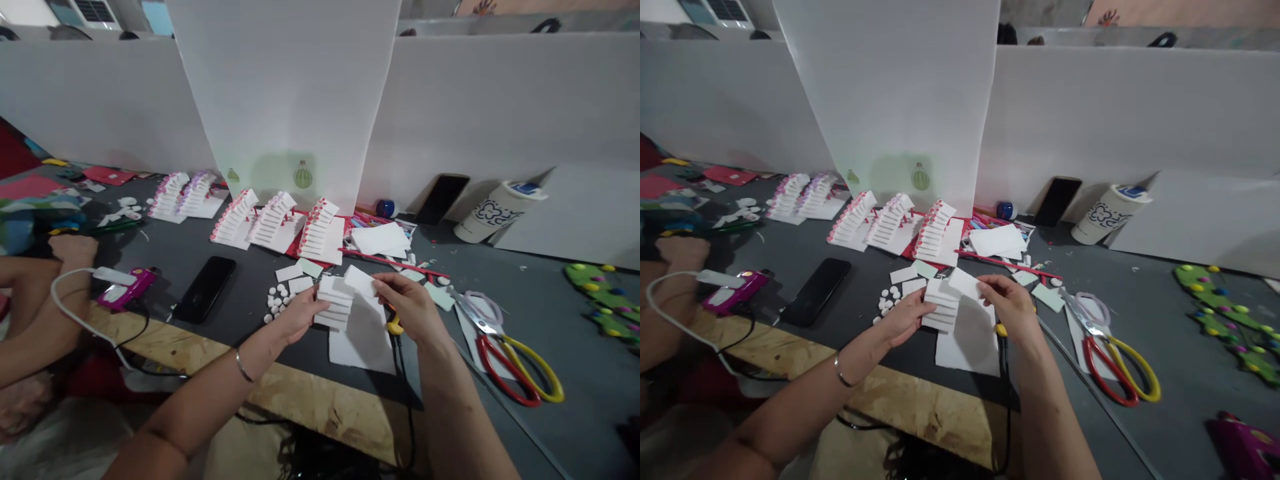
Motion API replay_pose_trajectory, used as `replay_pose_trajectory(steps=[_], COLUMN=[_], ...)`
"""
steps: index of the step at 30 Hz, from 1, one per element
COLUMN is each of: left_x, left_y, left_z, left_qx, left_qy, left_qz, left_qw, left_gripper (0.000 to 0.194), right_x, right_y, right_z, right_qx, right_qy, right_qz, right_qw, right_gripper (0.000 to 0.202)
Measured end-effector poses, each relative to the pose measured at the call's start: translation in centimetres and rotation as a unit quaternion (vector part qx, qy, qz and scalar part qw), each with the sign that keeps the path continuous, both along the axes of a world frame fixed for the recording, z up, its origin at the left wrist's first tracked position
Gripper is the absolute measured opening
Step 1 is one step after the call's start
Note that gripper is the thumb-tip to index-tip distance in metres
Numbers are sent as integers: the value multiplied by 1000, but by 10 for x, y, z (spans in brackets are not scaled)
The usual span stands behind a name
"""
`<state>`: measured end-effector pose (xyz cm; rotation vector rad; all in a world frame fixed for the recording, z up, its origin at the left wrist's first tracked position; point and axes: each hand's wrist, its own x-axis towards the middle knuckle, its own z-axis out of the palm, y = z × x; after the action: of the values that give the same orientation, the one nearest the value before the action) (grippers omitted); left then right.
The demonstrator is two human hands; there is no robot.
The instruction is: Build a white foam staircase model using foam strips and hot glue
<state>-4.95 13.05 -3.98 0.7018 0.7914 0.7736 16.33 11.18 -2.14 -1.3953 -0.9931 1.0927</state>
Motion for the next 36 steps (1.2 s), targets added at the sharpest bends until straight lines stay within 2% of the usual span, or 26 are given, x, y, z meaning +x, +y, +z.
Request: replay_pose_trajectory(steps=[16,29,36], left_x=[4,4,4], left_y=[0,-2,-1], left_z=[-7,-6,-7], left_qx=[33,41,45], left_qy=[27,29,30], left_qz=[-58,-66,-60], left_qw=[997,997,997], left_gripper=[45,41,39], right_x=[-11,-12,-13], right_y=[-1,-1,-1], right_z=[-2,-5,-3], right_qx=[-19,-9,-10], right_qy=[-54,-73,-78], right_qz=[-1,4,1], right_qw=[998,997,997], right_gripper=[42,30,32])
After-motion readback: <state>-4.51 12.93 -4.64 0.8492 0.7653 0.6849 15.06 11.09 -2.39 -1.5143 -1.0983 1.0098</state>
